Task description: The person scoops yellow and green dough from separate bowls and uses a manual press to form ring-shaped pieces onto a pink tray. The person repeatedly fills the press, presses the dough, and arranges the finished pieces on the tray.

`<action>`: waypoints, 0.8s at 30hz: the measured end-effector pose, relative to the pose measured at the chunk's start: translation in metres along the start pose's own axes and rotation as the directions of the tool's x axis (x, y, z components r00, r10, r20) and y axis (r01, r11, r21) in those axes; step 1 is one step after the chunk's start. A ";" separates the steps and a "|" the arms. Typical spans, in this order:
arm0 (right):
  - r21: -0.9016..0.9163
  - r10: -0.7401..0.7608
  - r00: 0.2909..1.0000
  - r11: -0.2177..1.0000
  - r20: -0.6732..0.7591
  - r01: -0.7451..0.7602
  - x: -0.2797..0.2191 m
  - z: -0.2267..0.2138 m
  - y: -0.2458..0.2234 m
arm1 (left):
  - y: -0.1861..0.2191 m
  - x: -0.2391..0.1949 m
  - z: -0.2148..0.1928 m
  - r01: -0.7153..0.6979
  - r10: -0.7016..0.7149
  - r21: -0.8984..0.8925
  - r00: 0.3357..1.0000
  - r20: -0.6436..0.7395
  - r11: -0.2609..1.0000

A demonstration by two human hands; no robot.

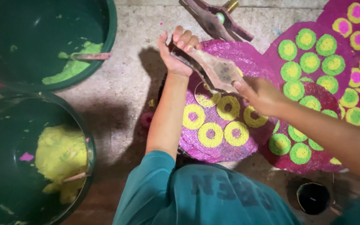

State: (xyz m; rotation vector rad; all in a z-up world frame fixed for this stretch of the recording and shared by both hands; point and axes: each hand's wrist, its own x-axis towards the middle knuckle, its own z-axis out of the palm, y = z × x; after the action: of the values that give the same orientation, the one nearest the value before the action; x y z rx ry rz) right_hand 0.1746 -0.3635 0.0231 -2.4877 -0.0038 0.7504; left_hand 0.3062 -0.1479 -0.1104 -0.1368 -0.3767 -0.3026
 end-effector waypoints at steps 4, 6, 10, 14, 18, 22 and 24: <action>0.106 0.025 0.999 0.994 0.038 -0.029 0.000 0.015 -0.007 | 0.016 -0.013 0.006 -0.001 0.002 0.042 1.000 -0.016 0.999; 0.129 0.042 0.994 0.990 0.096 -0.055 -0.001 0.020 -0.004 | 0.014 -0.022 0.003 0.003 -0.002 0.011 0.999 -0.036 1.000; 0.072 0.212 0.958 0.971 0.194 -0.230 -0.008 0.014 0.026 | -0.013 -0.040 -0.013 -0.018 0.017 -0.010 0.989 -0.147 1.000; 0.076 0.210 0.975 0.974 0.079 -0.216 -0.030 -0.013 0.089 | -0.029 -0.051 -0.010 0.197 -0.045 0.368 0.923 -0.383 0.909; 0.521 0.118 0.992 0.850 -0.042 -0.079 -0.068 -0.008 0.148 | -0.024 -0.088 0.031 0.374 -0.015 0.898 0.922 -0.387 -0.230; 0.774 -0.034 0.971 0.597 -0.236 0.209 -0.097 0.022 0.170 | -0.034 -0.114 0.064 0.308 -0.054 0.606 0.863 -0.503 -0.733; 0.790 -0.046 0.944 0.535 -0.325 0.298 -0.102 0.040 0.166 | -0.041 -0.117 0.071 0.267 -0.056 0.537 0.858 -0.510 -0.800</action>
State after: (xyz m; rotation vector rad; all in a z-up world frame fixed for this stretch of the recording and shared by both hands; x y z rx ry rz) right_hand 0.0436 -0.5018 -0.0353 -1.5823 0.1655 0.2044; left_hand 0.1650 -0.1425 -0.0865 2.4009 -0.4069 -0.3448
